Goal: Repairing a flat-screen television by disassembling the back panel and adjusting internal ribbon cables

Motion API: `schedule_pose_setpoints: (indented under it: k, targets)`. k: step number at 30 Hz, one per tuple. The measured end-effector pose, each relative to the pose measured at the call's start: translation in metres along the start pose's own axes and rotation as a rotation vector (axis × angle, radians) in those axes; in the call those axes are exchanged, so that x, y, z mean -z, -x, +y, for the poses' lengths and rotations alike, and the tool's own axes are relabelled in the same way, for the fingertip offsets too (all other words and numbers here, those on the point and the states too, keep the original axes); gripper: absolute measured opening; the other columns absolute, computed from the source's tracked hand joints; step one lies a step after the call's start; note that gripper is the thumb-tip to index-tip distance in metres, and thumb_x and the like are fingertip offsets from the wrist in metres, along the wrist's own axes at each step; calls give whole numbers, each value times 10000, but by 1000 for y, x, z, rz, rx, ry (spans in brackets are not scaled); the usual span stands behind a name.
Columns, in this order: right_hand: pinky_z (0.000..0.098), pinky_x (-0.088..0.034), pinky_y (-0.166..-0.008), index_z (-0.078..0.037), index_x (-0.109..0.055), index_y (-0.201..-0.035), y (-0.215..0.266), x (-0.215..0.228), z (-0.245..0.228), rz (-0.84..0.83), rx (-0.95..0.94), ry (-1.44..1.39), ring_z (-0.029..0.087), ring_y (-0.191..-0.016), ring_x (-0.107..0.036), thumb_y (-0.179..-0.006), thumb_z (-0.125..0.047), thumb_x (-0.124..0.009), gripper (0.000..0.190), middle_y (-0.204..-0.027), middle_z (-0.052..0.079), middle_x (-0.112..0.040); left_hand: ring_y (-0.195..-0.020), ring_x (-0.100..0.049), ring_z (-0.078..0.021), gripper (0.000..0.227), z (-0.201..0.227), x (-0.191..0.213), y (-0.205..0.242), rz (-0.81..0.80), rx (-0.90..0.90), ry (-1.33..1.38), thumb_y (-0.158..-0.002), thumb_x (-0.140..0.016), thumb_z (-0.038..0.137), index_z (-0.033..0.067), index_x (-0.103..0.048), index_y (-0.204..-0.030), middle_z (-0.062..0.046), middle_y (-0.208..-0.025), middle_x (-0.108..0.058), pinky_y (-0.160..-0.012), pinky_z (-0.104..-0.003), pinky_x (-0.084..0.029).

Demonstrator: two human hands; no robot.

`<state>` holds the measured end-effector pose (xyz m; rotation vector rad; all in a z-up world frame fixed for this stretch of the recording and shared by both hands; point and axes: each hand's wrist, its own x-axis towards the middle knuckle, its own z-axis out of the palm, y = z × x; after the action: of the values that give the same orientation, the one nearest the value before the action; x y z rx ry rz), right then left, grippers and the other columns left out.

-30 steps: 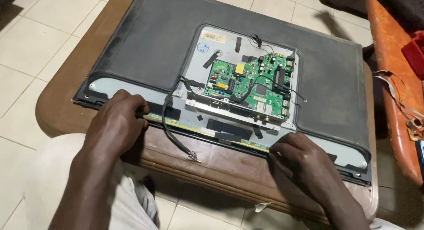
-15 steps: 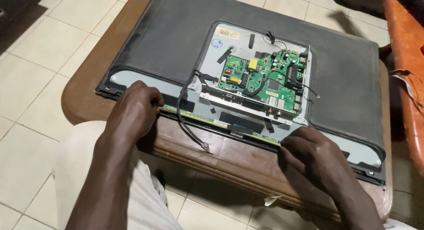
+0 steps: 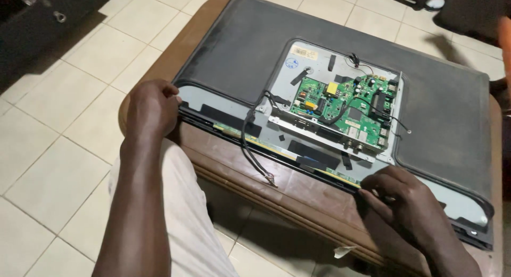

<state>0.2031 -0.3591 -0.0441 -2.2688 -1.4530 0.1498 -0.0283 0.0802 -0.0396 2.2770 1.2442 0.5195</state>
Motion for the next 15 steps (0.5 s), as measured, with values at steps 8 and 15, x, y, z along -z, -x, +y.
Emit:
schedule_pose_setpoints:
  k: [8,15]
  targets:
    - [293,-520,-640,-108,-786,-922,11,21,18,145,-238,94,168,-612,-669,-886,-277,-742,178,-921,23,-754,-1223,-642,-276,428,15,22,-11,-124,449,-166,-938,-532,151,230,-705,-1322,-61,-1366,-668,-998,-401,-510]
    - [321,-565,-784,-60,-786,-1048,19,15,50,297,-151,179,205,-875,-683,-859,-219,-826,250,-1032,117,-706,-931,-718,-358,233,-61,-9,-60,-144,364,-112,-861,-517,85,46,-747,-856,-173,-980,-753,-755,-440,-563]
